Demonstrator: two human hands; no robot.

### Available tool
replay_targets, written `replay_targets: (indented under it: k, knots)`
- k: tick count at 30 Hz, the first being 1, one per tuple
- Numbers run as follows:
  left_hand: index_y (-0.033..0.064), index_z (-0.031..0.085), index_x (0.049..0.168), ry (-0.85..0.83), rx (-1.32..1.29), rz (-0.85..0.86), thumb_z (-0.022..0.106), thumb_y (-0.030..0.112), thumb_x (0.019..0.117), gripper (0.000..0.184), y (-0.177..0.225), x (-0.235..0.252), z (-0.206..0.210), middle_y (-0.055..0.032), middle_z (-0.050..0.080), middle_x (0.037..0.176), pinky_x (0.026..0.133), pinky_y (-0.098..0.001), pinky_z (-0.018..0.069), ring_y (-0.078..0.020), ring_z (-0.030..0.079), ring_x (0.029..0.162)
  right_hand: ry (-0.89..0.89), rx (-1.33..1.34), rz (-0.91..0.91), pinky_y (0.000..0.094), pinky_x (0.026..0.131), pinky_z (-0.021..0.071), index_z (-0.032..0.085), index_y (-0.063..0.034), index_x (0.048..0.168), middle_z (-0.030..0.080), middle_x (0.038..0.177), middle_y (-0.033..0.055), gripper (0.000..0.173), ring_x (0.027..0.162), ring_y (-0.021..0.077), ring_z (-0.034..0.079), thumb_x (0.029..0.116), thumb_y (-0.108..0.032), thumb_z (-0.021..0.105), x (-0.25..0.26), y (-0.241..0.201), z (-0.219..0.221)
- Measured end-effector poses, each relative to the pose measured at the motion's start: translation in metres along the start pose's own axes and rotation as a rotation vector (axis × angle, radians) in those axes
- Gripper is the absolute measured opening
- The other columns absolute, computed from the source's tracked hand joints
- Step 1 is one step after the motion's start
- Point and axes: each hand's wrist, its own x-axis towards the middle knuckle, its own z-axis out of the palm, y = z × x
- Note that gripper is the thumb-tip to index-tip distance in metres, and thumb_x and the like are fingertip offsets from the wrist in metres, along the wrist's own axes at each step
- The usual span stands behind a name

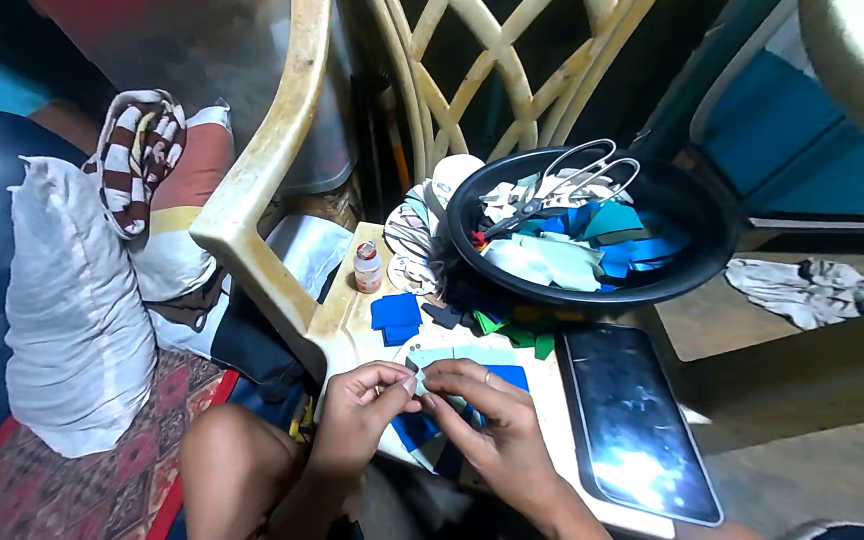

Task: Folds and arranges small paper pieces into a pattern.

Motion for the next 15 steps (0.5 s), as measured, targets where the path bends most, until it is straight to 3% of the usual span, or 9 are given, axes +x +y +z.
replay_targets:
  k: [5,10,15]
  knots:
    - [0.0013,0.070,0.081,-0.013,-0.072,-0.124,0.057,-0.007,0.0910,0.018,0.006,0.001,0.000,-0.0027,0.072,0.097,0.075,-0.0234,0.0622,-0.0064,0.071,0.081,-0.012,-0.015,-0.011,0.0155,0.086,0.0556,0.072,0.0053,0.097,0.072,0.105,0.0143,0.015,0.097,0.0054,0.068,0.0955,-0.007,0.064,0.000,0.001,-0.001]
    - [0.0036,0.070,0.075,-0.039,0.012,-0.014,0.061,-0.004,0.0876,0.017,-0.003,0.000,-0.003,-0.0006,0.070,0.097,0.080,-0.0176,0.0563,-0.0018,0.066,0.091,-0.009,0.007,0.011,0.0156,0.087,0.0550,0.073,0.0052,0.096,0.072,0.107,0.0143,0.020,0.099,0.0052,0.068,0.0919,-0.014,0.072,0.000,-0.001,-0.001]
    - [0.0021,0.074,0.075,-0.029,0.033,0.049,0.063,-0.004,0.0853,0.016,-0.008,-0.001,-0.004,-0.0010,0.069,0.092,0.077,-0.0163,0.0555,-0.0023,0.065,0.088,-0.012,0.005,0.015,0.0153,0.090,0.0545,0.073,0.0061,0.095,0.073,0.108,0.0161,0.016,0.102,0.0057,0.069,0.0900,-0.009,0.071,0.000,-0.003,0.000]
